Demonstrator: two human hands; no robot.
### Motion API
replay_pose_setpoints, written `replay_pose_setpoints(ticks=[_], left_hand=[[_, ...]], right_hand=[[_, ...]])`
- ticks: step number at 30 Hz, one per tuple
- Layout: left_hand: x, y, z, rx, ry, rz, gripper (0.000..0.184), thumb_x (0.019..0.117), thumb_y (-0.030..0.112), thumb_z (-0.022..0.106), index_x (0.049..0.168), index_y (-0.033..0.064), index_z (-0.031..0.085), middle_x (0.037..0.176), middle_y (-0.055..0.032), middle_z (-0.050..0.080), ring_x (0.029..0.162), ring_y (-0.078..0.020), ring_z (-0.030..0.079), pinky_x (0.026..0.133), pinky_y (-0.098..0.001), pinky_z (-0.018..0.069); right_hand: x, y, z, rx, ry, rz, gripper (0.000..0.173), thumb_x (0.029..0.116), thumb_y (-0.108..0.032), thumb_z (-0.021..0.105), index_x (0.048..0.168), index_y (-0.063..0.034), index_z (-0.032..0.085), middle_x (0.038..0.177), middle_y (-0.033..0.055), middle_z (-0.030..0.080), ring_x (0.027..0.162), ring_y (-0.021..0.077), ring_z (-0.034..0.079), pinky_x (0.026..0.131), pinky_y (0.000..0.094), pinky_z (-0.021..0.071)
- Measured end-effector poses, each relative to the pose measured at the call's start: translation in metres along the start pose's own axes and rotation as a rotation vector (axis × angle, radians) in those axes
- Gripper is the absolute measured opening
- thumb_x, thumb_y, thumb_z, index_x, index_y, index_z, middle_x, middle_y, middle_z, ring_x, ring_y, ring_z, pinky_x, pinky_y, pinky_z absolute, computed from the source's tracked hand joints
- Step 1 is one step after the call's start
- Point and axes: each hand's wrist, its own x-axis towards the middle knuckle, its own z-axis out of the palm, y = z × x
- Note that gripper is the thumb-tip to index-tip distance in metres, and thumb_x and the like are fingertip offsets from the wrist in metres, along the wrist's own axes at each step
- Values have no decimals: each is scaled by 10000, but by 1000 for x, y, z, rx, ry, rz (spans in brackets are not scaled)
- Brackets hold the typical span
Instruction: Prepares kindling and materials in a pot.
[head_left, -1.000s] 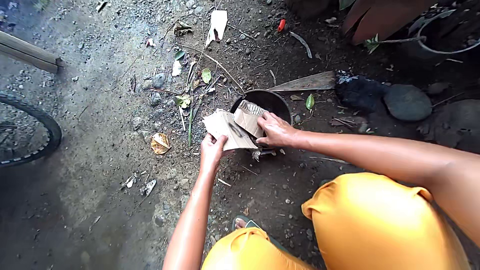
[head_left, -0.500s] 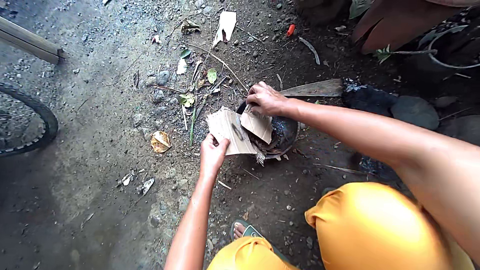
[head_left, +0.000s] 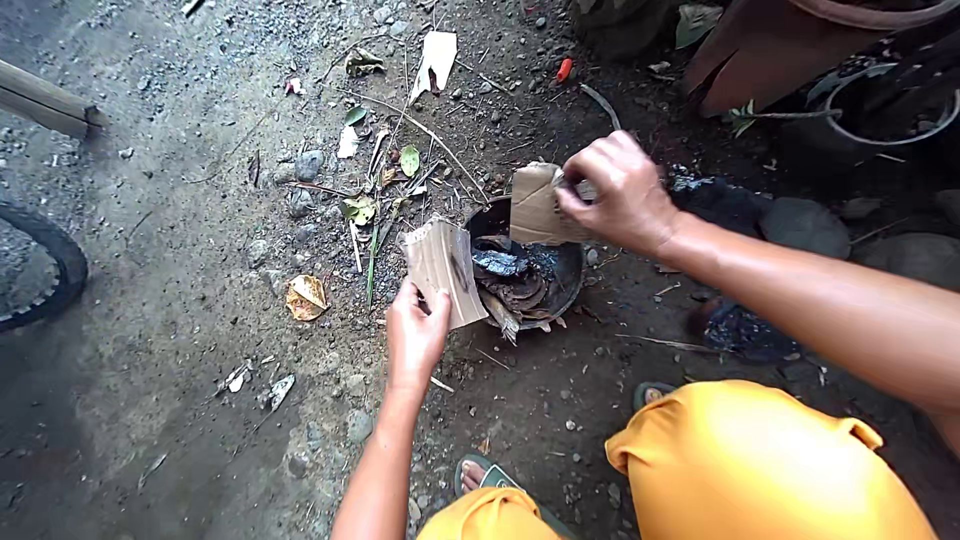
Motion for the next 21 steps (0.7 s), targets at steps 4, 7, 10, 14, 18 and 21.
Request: replay_pose_setpoints(ticks=[4, 7, 10, 14, 18, 21], left_hand=[[9, 2, 26, 190, -105, 20, 275, 985, 130, 637, 1211, -27, 632, 952, -176, 707, 843, -270, 701, 820, -485, 560], [9, 4, 17, 182, -83, 20, 265, 991, 145, 646, 1204, -11, 650, 949, -169, 718, 837, -267, 711, 815, -495, 570], [8, 6, -1, 137, 7, 23, 250, 987, 132, 660, 1204, 10, 646, 932, -141, 723, 802, -218, 714, 784, -461, 579], [4, 5, -8, 66, 90, 56, 226, 963, 118, 671, 1169, 30, 647, 860, -61, 706, 728, -103, 680, 722, -338, 571], [-1, -1, 5, 38, 70, 29, 211, 956, 106, 681, 1141, 10, 649, 828, -57, 693, 692, -91, 661, 702, -310, 562], [-3, -7, 9, 48, 35, 7, 205, 956, 123, 681, 1124, 6, 661, 826, -57, 702, 699, -90, 668, 713, -311, 561]], right_hand=[[-14, -10, 44, 19, -28, -90, 166, 907, -106, 666, 890, 59, 659, 848, 255, 661, 884, 474, 657, 785, 573, 527], [-10, -15, 35, -6, -17, -120, 148, 908, -100, 661, 874, 43, 663, 820, 231, 655, 853, 450, 655, 740, 539, 525], [-1, -21, 9, -35, 7, -126, 139, 913, -98, 648, 878, 36, 658, 810, 219, 644, 848, 438, 643, 736, 523, 508], [5, -37, -9, -54, 48, -126, 115, 902, -93, 634, 866, 13, 657, 795, 190, 640, 836, 405, 636, 728, 490, 493], [-19, -38, 28, 14, -36, -63, 100, 880, -47, 667, 864, 52, 668, 827, 227, 664, 877, 442, 665, 789, 546, 541], [-24, -29, 42, 22, -34, -84, 99, 882, -44, 657, 860, 51, 664, 819, 223, 663, 867, 431, 672, 779, 524, 548]])
